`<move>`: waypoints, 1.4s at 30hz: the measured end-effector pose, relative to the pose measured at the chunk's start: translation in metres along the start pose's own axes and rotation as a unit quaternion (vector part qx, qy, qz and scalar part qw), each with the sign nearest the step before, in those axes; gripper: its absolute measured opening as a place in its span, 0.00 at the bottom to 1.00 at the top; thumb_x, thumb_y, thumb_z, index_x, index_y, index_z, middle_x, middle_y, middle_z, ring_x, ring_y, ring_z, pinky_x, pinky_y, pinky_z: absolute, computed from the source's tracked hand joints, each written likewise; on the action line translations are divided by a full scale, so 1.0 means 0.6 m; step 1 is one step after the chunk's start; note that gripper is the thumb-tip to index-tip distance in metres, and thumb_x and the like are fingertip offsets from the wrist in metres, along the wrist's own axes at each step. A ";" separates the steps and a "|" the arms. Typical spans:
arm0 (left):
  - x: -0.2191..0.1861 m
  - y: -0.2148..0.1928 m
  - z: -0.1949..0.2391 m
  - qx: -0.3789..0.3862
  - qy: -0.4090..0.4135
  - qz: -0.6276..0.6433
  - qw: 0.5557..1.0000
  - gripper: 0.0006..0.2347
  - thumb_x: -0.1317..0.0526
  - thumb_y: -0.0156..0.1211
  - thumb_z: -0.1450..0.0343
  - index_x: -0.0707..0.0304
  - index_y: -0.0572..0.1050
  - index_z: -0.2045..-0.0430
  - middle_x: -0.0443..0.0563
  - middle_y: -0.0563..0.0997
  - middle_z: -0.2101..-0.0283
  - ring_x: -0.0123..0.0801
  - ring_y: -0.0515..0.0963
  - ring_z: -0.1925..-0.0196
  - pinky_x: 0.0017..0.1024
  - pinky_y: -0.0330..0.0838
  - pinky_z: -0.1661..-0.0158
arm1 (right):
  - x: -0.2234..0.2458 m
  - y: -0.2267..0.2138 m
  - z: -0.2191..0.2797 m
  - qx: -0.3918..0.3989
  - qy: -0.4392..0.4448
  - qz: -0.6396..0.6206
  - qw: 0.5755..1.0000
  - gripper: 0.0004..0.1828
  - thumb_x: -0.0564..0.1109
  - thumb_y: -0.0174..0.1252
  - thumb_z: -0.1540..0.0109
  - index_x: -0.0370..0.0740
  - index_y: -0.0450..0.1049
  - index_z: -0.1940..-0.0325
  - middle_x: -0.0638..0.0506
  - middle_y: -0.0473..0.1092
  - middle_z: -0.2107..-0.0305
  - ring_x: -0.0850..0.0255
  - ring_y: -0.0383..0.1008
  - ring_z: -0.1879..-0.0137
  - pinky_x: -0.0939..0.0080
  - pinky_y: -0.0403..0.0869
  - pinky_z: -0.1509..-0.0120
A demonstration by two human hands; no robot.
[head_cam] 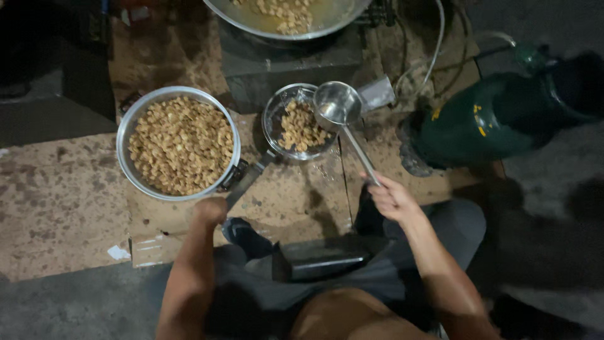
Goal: The person uses a ladle to scoop fried food from a large wok and transfers it into a wire strainer to drain excess oil. The person then empties the strainer into a metal bowl and repeats the process.
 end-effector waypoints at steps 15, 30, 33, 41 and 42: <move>-0.027 -0.026 0.057 -0.259 0.169 0.264 0.913 0.06 0.58 0.61 0.45 0.57 0.73 0.88 0.55 0.76 0.79 0.50 0.79 0.73 0.46 0.72 0.70 | 0.462 0.409 -0.388 -0.153 -0.383 0.827 0.383 0.20 0.52 0.59 0.30 0.35 0.70 0.42 0.32 0.75 0.64 0.33 0.76 0.57 0.38 0.73 0.53; -0.023 0.017 0.027 0.293 -0.123 0.087 0.944 0.12 0.58 0.75 0.45 0.56 0.86 0.70 0.58 0.86 0.59 0.47 0.86 0.55 0.42 0.80 0.53 | 0.629 0.356 -0.608 -0.220 -0.192 0.953 0.079 0.34 0.38 0.43 0.34 0.44 0.52 0.22 0.31 0.74 0.59 0.35 0.77 0.56 0.38 0.76 0.59; -0.017 0.036 0.030 0.316 -0.131 0.095 0.935 0.13 0.58 0.75 0.45 0.56 0.87 0.69 0.57 0.86 0.60 0.46 0.86 0.56 0.40 0.80 0.54 | 0.626 0.331 -0.522 -0.213 -0.190 0.957 0.053 0.29 0.39 0.43 0.31 0.37 0.57 0.24 0.32 0.75 0.59 0.37 0.78 0.54 0.39 0.77 0.56; -0.025 0.049 0.014 0.295 -0.103 0.094 0.945 0.12 0.59 0.73 0.44 0.60 0.85 0.71 0.61 0.86 0.62 0.48 0.86 0.57 0.41 0.79 0.56 | 0.692 0.276 -0.413 -0.357 -0.203 0.869 0.275 0.24 0.45 0.51 0.35 0.25 0.67 0.40 0.27 0.73 0.55 0.34 0.75 0.48 0.40 0.73 0.45; -0.024 0.043 0.015 0.276 -0.102 0.089 0.951 0.12 0.59 0.74 0.46 0.60 0.84 0.72 0.59 0.85 0.63 0.48 0.85 0.57 0.41 0.80 0.56 | 0.689 0.268 -0.421 -0.363 -0.215 0.858 0.292 0.22 0.46 0.52 0.35 0.26 0.70 0.43 0.28 0.74 0.55 0.34 0.75 0.49 0.40 0.73 0.46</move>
Point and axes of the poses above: each hand's wrist, its own z-axis away from the middle knuckle, its own y-axis out of the palm, x = y × z, the point moved 9 cm from there along -z, towards the middle knuckle
